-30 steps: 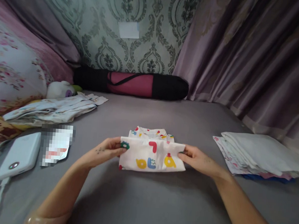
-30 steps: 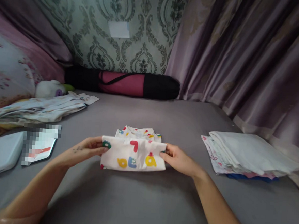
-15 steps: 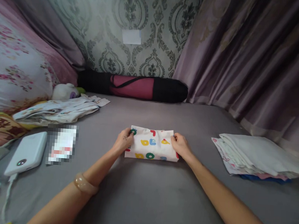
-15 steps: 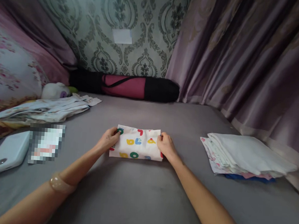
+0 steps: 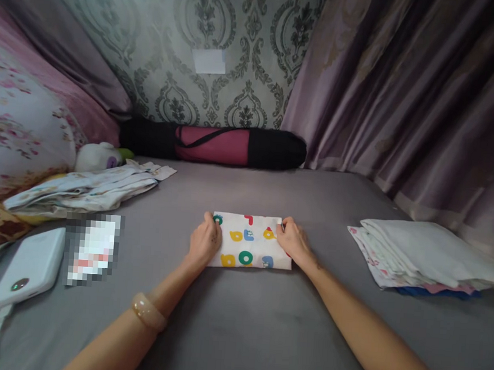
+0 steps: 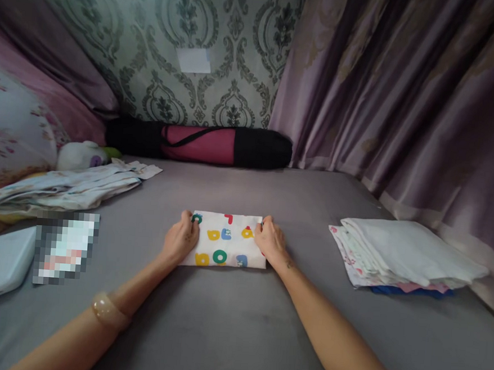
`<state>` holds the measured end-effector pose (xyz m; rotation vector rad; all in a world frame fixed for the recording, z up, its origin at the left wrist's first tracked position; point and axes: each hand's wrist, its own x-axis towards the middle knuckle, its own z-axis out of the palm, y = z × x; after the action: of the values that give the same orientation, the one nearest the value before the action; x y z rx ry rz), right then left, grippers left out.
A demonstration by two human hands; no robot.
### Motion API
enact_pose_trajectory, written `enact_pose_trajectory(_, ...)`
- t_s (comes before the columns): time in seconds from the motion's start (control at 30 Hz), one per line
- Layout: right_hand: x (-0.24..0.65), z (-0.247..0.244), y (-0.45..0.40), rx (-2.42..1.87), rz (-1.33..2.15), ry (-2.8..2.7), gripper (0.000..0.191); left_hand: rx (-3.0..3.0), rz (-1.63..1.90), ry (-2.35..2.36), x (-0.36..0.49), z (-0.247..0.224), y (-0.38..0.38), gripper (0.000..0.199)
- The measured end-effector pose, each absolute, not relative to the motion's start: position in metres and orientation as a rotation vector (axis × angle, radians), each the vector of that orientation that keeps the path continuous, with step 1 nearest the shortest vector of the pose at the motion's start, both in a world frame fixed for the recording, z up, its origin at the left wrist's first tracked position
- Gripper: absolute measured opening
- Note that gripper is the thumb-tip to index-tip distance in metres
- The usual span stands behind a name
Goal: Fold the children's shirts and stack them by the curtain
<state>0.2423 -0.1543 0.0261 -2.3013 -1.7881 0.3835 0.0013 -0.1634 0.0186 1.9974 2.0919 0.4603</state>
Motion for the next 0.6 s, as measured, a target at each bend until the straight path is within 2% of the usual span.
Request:
enact_pose_trajectory(0.2, 0.241, 0.029, -0.156, -2.254, 0.399, -1.780, 0.029, 2.005, 0.503, 2.036, -0.001, 0.020, -0.165, 0.029)
enact_pose_trajectory(0.4, 0.266, 0.028, -0.164, -2.024, 0.891, -1.434, 0.033, 1.677, 0.598, 1.892, -0.013, 0.034, -0.175, 0.047)
enact_pose_trajectory(0.6, 0.260, 0.033, -0.219, -1.928, 0.634, -1.631, 0.030, 1.758, 0.699, 1.819, -0.028, 0.023, -0.206, 0.059)
